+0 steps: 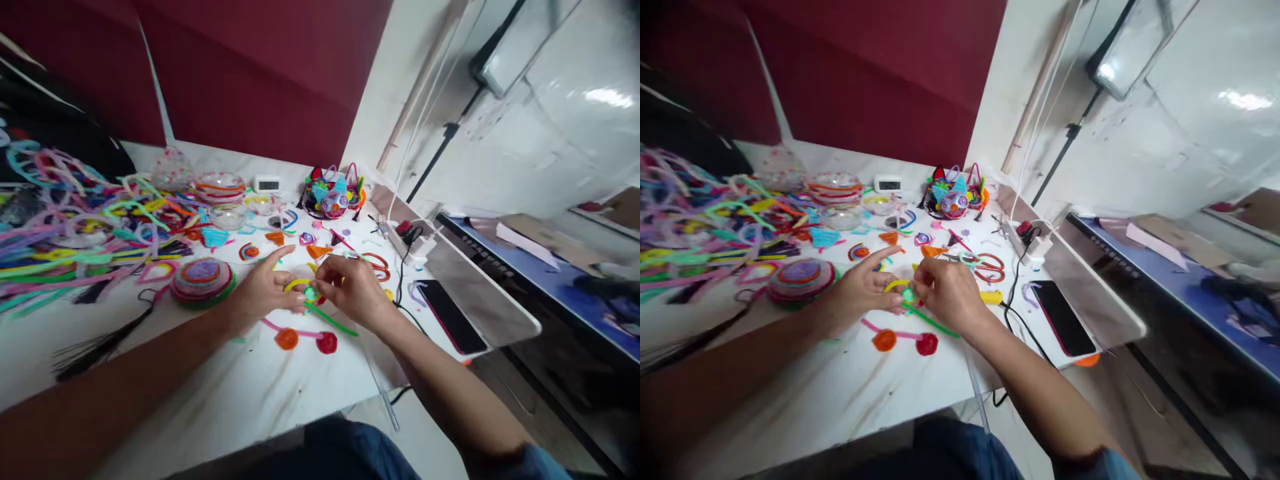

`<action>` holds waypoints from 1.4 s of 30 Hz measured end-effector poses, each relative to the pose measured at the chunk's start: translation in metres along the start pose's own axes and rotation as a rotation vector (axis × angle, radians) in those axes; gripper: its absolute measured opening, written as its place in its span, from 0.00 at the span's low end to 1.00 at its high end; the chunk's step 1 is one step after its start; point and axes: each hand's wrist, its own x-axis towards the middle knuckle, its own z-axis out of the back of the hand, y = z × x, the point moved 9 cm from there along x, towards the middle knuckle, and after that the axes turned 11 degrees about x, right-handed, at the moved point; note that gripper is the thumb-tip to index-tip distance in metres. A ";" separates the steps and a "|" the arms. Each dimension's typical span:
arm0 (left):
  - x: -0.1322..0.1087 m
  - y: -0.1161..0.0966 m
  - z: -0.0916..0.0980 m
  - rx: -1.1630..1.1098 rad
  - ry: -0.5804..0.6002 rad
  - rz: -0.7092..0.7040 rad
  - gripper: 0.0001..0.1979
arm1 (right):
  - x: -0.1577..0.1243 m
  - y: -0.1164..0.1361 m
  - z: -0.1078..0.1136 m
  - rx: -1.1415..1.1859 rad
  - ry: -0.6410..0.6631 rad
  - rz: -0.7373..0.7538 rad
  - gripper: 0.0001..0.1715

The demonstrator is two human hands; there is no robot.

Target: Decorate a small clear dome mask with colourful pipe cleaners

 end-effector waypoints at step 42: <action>-0.001 0.001 -0.001 -0.018 -0.003 0.034 0.49 | -0.005 0.006 0.000 -0.044 0.026 0.035 0.02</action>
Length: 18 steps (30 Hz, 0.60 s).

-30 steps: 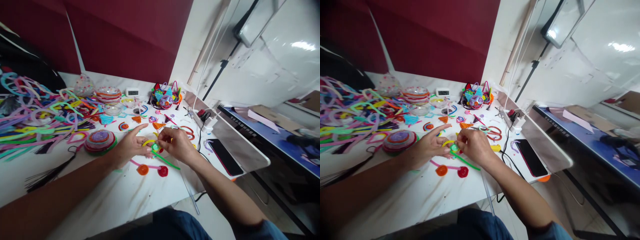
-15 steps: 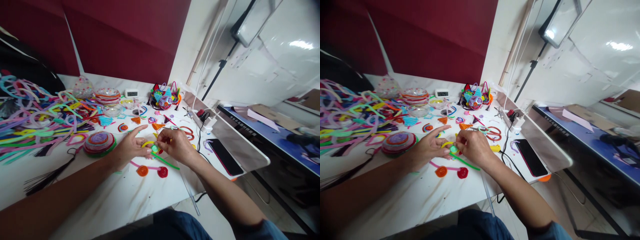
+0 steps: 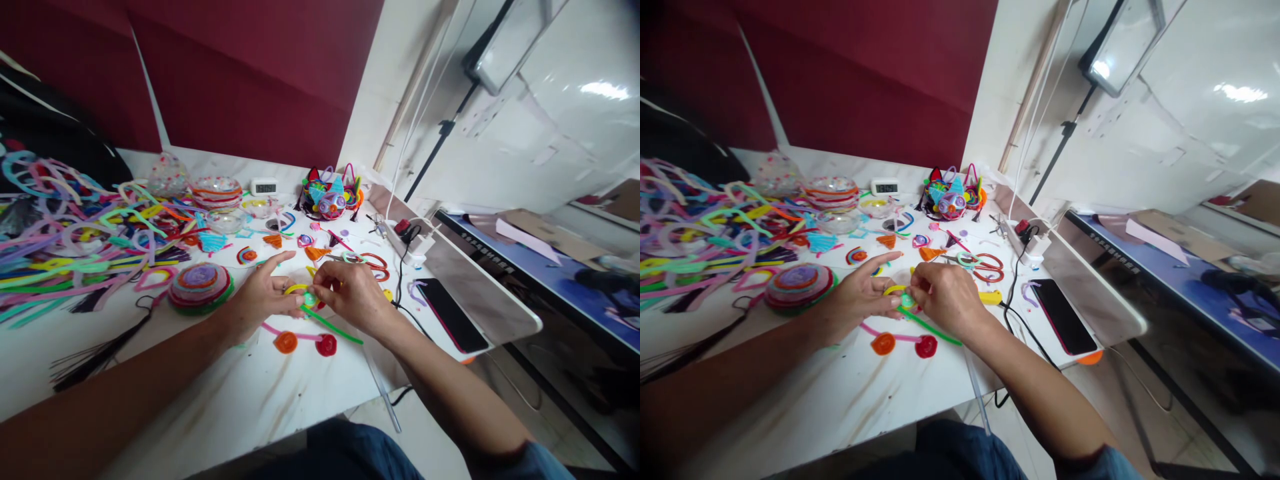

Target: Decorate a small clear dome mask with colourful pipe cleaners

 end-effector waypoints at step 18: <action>-0.001 -0.003 0.004 0.031 -0.068 0.006 0.50 | 0.003 -0.005 -0.004 -0.026 0.041 -0.023 0.02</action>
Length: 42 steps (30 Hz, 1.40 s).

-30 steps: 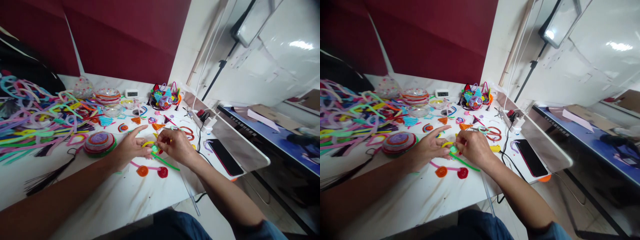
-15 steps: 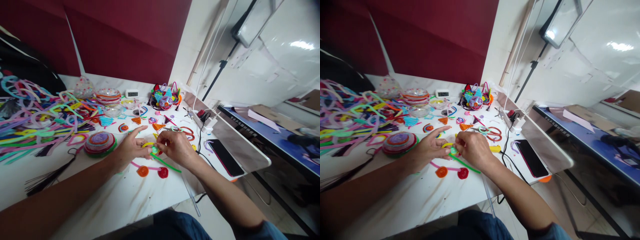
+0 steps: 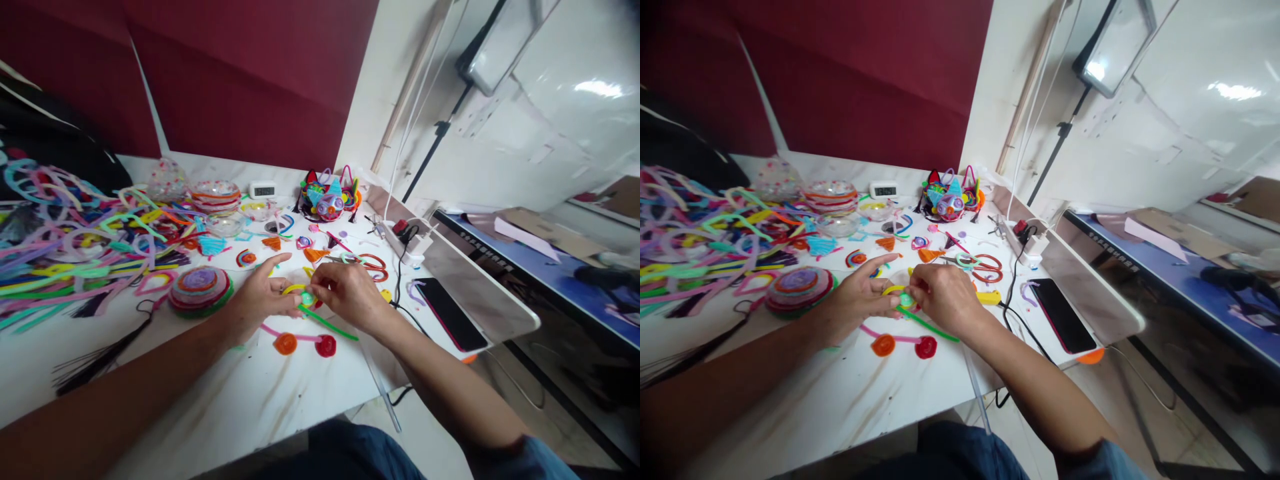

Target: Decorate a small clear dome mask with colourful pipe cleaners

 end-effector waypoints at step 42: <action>0.000 0.000 0.008 -0.203 -0.080 0.018 0.38 | -0.024 -0.002 -0.013 0.000 -0.099 0.078 0.04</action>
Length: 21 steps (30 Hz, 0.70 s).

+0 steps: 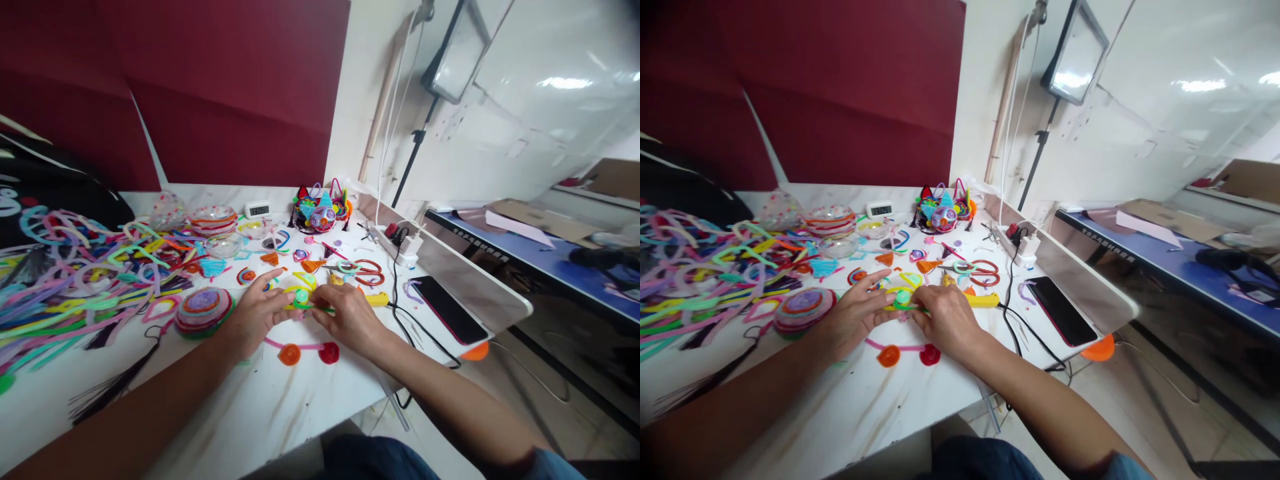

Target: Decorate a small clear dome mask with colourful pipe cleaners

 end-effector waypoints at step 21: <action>0.001 -0.001 0.002 0.050 -0.036 -0.011 0.29 | 0.002 0.010 0.005 -0.157 -0.035 0.071 0.04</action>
